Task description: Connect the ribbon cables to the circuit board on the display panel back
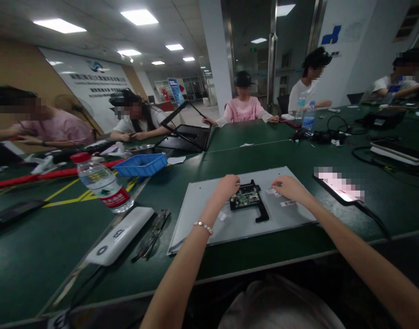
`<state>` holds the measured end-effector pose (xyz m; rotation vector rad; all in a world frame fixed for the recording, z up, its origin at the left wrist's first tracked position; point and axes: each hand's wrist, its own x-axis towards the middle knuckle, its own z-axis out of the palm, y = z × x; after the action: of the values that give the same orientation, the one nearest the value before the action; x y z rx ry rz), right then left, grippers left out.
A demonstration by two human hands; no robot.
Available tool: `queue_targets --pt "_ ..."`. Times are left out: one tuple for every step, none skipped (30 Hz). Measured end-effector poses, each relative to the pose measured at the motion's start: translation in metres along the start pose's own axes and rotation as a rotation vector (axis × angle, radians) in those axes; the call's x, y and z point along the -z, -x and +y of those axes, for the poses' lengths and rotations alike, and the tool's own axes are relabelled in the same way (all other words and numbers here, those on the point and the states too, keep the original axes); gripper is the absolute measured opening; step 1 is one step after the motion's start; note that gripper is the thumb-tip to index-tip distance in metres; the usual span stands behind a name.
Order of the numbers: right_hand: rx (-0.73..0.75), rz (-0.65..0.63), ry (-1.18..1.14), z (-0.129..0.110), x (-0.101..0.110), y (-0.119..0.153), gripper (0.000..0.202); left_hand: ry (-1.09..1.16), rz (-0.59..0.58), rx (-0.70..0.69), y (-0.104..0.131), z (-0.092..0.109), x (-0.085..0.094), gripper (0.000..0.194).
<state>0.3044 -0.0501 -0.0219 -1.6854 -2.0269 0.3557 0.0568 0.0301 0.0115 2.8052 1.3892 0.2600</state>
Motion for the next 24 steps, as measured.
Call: queue_targets --pt "0.004 0.001 0.000 0.000 0.000 0.000 0.024 -0.003 -0.002 0.003 -0.002 0.000 -0.001 0.025" --pt "0.006 0.003 -0.003 -0.001 -0.001 0.001 0.024 -0.007 -0.005 0.006 -0.002 -0.001 -0.002 0.025" --pt "0.007 0.005 -0.005 -0.001 -0.002 0.001 0.024 -0.010 -0.006 0.009 -0.003 -0.001 -0.002 0.026" --pt "0.007 0.006 -0.007 -0.001 -0.002 0.001 0.024 -0.013 -0.008 0.012 -0.003 -0.002 -0.002 0.027" --pt "0.006 0.007 -0.007 -0.001 -0.003 0.001 0.024 -0.015 -0.011 0.013 -0.003 -0.003 -0.001 0.027" --pt "0.007 0.007 -0.007 -0.001 -0.003 0.001 0.024 -0.018 -0.015 0.013 -0.003 -0.004 0.000 0.028" --pt "0.009 0.007 -0.005 -0.001 -0.004 0.001 0.024 -0.022 -0.018 0.012 -0.002 -0.005 0.002 0.028" --pt "0.011 0.009 -0.004 -0.001 -0.004 0.002 0.024 -0.027 -0.019 0.011 -0.002 -0.006 0.003 0.027" --pt "0.011 0.012 -0.003 -0.001 -0.004 0.002 0.024 -0.033 -0.017 0.012 -0.002 -0.006 0.004 0.027" --pt "0.012 0.015 -0.004 -0.001 -0.005 0.002 0.024 -0.041 -0.010 0.014 -0.002 -0.005 0.005 0.027" --pt "0.014 0.019 -0.008 -0.001 -0.005 0.002 0.023 -0.050 0.001 0.019 -0.003 -0.004 0.005 0.027" --pt "0.016 0.021 -0.012 -0.001 -0.005 0.002 0.023 -0.058 0.014 0.024 -0.004 -0.001 0.005 0.028" --pt "0.017 0.023 -0.014 0.000 -0.006 0.002 0.023 -0.066 0.026 0.028 -0.005 0.003 0.004 0.028" --pt "0.018 0.023 -0.013 0.000 -0.007 0.001 0.023 -0.073 0.035 0.029 -0.006 0.008 0.003 0.029" --pt "0.018 0.023 -0.008 0.001 -0.008 0.001 0.022 -0.078 0.038 0.029 -0.008 0.013 0.002 0.029" --pt "0.019 0.025 0.000 0.002 -0.009 0.000 0.022 -0.082 0.035 0.027 -0.010 0.019 0.000 0.029" --pt "0.021 0.028 0.009 0.003 -0.010 0.000 0.022 -0.086 0.029 0.025 -0.011 0.025 -0.002 0.028" --pt "0.023 0.032 0.016 0.004 -0.010 0.000 0.022 -0.089 0.020 0.024 -0.013 0.030 -0.004 0.027" --pt "0.028 0.035 0.020 0.006 -0.011 -0.001 0.022 -0.092 0.010 0.025 -0.014 0.034 -0.005 0.027" --pt "0.034 0.037 0.019 0.006 -0.012 -0.001 0.022 -0.094 0.002 0.026 -0.014 0.037 -0.006 0.026" --pt "0.040 0.036 0.013 0.007 -0.012 0.000 0.022 -0.096 -0.005 0.027 -0.014 0.039 -0.007 0.026" --pt "0.042 0.031 0.002 0.007 -0.011 0.000 0.022 -0.096 -0.010 0.025 -0.014 0.040 -0.008 0.025" --pt "0.041 0.024 -0.014 0.007 -0.011 0.000 0.021 -0.096 -0.014 0.022 -0.013 0.040 -0.008 0.025" --pt "0.039 0.019 -0.033 0.006 -0.010 0.001 0.022 -0.095 -0.017 0.016 -0.011 0.039 -0.008 0.024"
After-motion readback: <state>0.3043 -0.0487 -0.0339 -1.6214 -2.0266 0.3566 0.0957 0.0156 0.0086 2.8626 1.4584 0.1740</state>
